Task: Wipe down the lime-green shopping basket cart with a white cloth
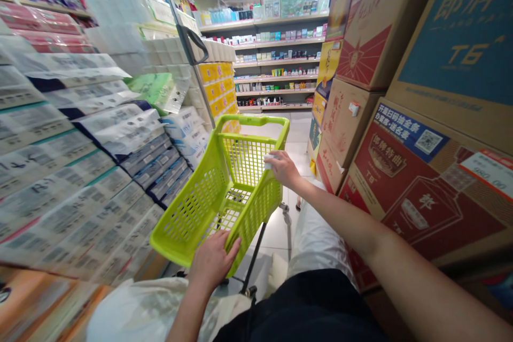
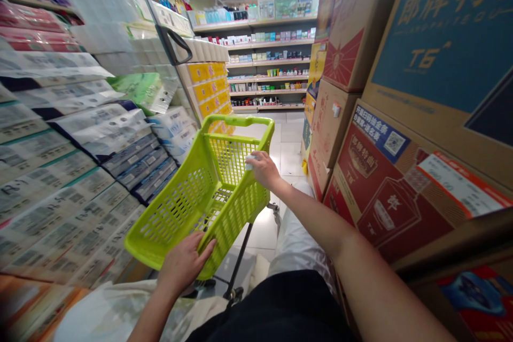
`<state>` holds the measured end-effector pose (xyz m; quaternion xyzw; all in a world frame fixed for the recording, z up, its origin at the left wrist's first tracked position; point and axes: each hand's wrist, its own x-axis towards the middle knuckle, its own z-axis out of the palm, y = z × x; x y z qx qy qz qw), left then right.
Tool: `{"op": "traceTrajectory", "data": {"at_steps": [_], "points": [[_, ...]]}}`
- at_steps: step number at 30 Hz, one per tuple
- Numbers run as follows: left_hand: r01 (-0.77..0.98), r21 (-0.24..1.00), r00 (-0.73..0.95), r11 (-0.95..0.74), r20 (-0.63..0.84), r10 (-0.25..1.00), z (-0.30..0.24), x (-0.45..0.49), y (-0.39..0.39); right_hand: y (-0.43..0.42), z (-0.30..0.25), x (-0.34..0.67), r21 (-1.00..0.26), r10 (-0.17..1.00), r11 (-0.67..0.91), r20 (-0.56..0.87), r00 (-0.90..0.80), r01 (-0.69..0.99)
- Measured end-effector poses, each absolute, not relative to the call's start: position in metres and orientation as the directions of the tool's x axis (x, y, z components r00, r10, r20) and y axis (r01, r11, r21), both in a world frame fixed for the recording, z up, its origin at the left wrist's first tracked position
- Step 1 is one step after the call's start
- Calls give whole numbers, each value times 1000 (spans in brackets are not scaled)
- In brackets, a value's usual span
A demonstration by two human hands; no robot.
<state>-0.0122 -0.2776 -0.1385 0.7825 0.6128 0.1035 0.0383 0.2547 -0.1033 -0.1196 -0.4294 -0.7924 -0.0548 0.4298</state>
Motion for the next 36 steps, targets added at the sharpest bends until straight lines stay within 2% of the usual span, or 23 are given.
{"op": "traceTrajectory", "data": {"at_steps": [5, 8, 11, 13, 15, 19, 22, 25, 30, 32, 34, 36], "points": [[961, 168, 222, -222, 17, 975, -131, -10, -277, -168, -145, 204, -197, 469, 836, 742, -479, 513], [963, 155, 221, -219, 7, 975, -128, -11, -278, -193, -153, 188, -183, 402, 889, 750, -526, 420], [962, 155, 222, -223, 23, 975, -130, -13, -278, -185, -151, 196, -111, 328, 916, 762, -559, 386], [960, 162, 223, -226, 38, 974, -132, -15, -278, -167, -146, 209, -95, 341, 896, 772, -537, 433], [957, 178, 224, -230, 52, 973, -134, -17, -277, -147, -142, 224, -150, 423, 836, 790, -444, 528], [950, 210, 220, -229, 66, 973, -137, -20, -276, -115, -138, 249, -393, 580, 650, 810, -90, 651], [945, 223, 228, -239, 75, 971, -138, -22, -276, -100, -137, 259, -605, 639, 479, 737, 220, 636], [938, 246, 234, -246, 78, 969, -139, -23, -275, -98, -137, 255, -724, 687, 382, 638, 346, 575], [921, 287, 250, -265, 88, 964, -138, -23, -273, -148, -159, 214, -698, 743, 448, 638, 201, 558], [914, 298, 265, -275, 73, 961, -137, -23, -273, -180, -173, 194, -659, 762, 535, 646, 34, 530], [908, 305, 285, -287, 52, 957, -135, -23, -273, -205, -182, 181, -598, 730, 651, 661, -172, 468], [900, 314, 301, -302, 52, 952, -134, -24, -273, -213, -182, 178, -561, 700, 704, 654, -288, 437]]}}
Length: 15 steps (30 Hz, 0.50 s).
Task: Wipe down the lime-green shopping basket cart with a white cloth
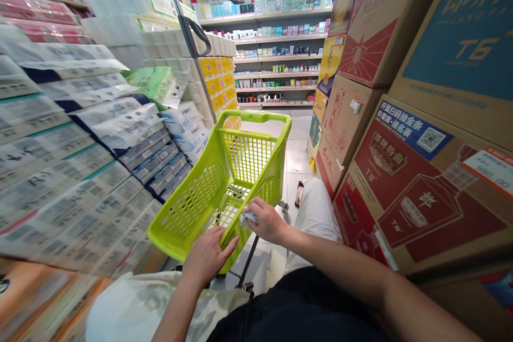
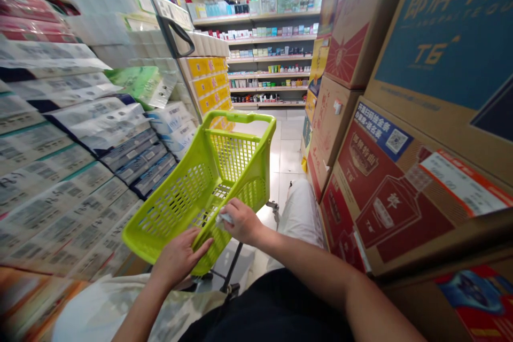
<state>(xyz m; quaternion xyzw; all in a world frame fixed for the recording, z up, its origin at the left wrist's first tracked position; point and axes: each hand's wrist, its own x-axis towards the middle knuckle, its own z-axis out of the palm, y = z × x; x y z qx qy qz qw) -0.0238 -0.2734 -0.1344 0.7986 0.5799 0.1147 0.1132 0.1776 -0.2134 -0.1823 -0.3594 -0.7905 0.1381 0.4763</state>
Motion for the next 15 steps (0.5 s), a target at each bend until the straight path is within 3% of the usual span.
{"op": "traceTrajectory", "data": {"at_steps": [5, 11, 13, 15], "points": [[891, 322, 312, -319, 74, 947, -133, -26, -272, -175, -162, 204, -550, 736, 653, 622, -267, 520], [886, 335, 312, -320, 79, 947, -132, -23, -271, -135, -148, 221, -749, 783, 387, 575, 236, 538], [883, 343, 311, -321, 85, 947, -131, -23, -271, -143, -153, 212, -753, 775, 389, 578, 254, 530], [888, 341, 302, -309, 76, 950, -131, -24, -271, -162, -164, 199, -718, 774, 454, 611, 165, 528]]}}
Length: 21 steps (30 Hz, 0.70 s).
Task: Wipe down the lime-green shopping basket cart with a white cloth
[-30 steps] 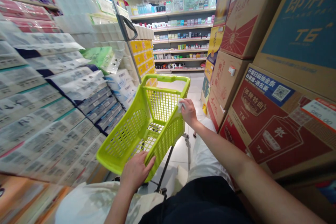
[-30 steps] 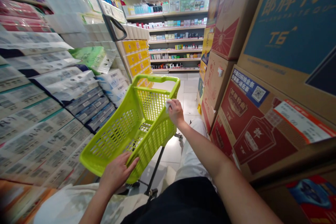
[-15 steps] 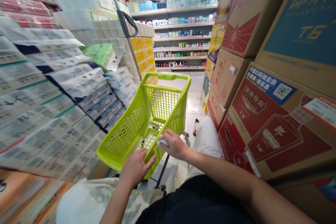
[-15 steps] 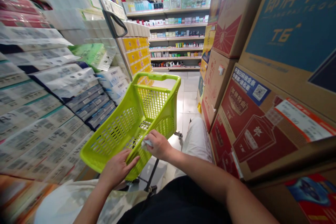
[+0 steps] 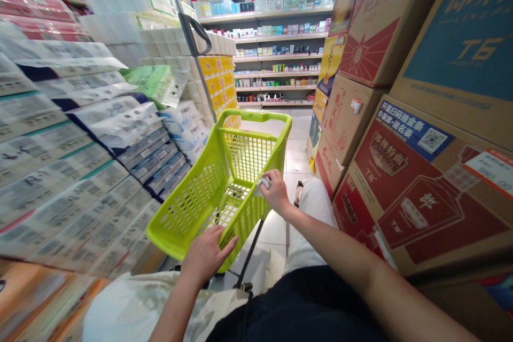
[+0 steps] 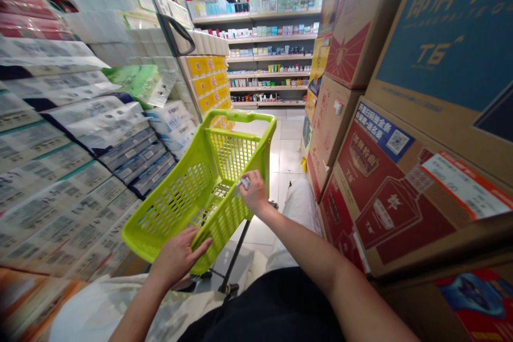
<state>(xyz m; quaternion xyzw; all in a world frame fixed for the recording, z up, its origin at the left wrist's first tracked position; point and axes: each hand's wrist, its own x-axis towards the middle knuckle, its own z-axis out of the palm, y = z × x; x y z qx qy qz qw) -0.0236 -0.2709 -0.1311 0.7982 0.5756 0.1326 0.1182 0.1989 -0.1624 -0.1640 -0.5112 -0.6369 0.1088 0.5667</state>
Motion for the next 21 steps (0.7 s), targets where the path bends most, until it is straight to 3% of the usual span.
{"op": "traceTrajectory", "data": {"at_steps": [4, 6, 9, 12, 16, 18, 21], "points": [[890, 333, 314, -312, 49, 948, -130, -25, -271, -196, -183, 183, -556, 701, 680, 684, -202, 477], [884, 336, 327, -324, 50, 944, -130, -26, -271, -195, -182, 189, -496, 658, 728, 699, -279, 474], [881, 335, 333, -333, 60, 941, -131, -29, -271, -166, -166, 214, -503, 687, 669, 700, -197, 547], [887, 320, 326, -334, 80, 942, -135, -33, -270, -127, -143, 246, -610, 743, 504, 667, 53, 612], [885, 309, 332, -349, 105, 937, -140, -37, -270, -102, -124, 265, -716, 707, 343, 623, 335, 608], [883, 307, 339, -356, 107, 934, -141, -39, -270, -111, -127, 258, -706, 704, 358, 634, 320, 611], [878, 310, 349, -366, 109, 931, -141, -41, -271, -139, -145, 236, -628, 720, 482, 681, 131, 612]]}}
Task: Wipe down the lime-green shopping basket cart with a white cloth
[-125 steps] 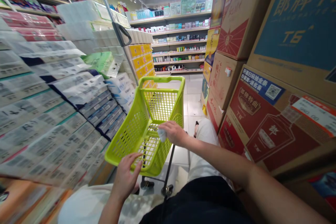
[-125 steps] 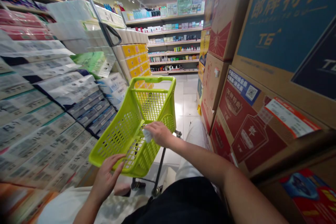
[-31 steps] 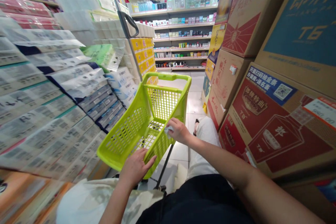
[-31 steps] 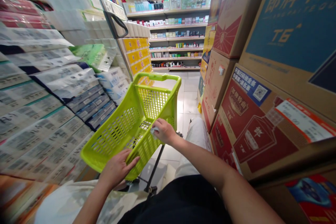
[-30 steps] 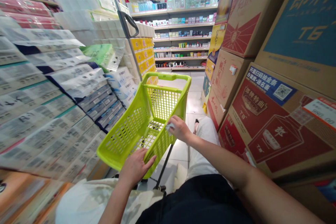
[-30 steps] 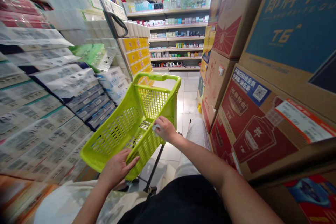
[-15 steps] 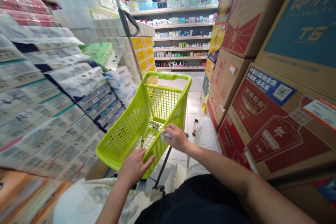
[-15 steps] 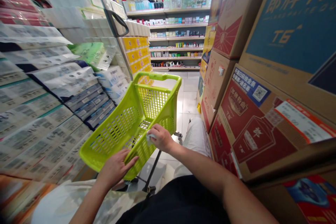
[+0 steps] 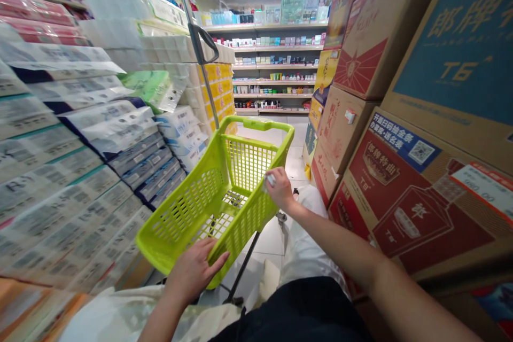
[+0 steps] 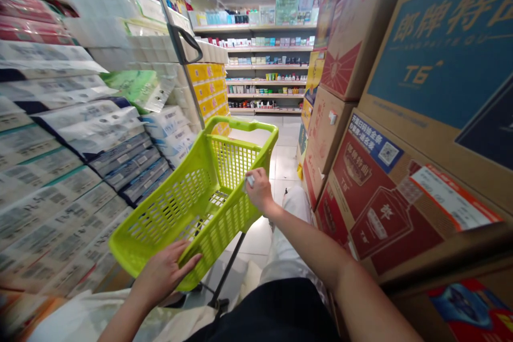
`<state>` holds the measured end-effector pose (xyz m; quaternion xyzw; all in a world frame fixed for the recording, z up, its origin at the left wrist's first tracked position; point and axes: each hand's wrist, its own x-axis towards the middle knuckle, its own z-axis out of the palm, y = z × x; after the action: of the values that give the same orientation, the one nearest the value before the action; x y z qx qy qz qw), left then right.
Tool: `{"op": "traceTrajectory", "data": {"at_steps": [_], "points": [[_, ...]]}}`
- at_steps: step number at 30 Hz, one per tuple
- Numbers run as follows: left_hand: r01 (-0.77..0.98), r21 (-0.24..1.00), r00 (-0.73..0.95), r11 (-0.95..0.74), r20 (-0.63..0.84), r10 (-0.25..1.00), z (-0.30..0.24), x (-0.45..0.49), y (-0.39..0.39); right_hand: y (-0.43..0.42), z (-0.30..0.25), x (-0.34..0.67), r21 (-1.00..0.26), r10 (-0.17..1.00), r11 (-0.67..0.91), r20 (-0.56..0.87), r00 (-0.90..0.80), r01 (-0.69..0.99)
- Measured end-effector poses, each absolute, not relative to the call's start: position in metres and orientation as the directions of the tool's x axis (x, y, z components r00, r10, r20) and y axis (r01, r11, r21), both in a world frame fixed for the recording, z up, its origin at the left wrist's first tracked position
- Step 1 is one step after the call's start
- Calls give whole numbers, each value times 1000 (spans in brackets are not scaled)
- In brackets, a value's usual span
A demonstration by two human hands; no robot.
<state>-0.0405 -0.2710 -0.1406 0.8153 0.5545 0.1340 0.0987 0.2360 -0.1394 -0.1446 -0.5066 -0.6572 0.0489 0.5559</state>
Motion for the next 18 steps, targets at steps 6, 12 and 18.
{"op": "traceTrajectory", "data": {"at_steps": [6, 12, 18], "points": [[872, 330, 346, -361, 107, 932, -135, -43, -273, -155, -153, 238, -454, 679, 624, 718, -154, 636], [867, 344, 348, -361, 100, 932, -131, -44, -274, -101, -110, 292, -578, 584, 395, 758, 291, 714], [872, 350, 338, -342, 75, 938, -132, -44, -274, -115, -117, 274, -384, 556, 637, 830, -53, 669]]}}
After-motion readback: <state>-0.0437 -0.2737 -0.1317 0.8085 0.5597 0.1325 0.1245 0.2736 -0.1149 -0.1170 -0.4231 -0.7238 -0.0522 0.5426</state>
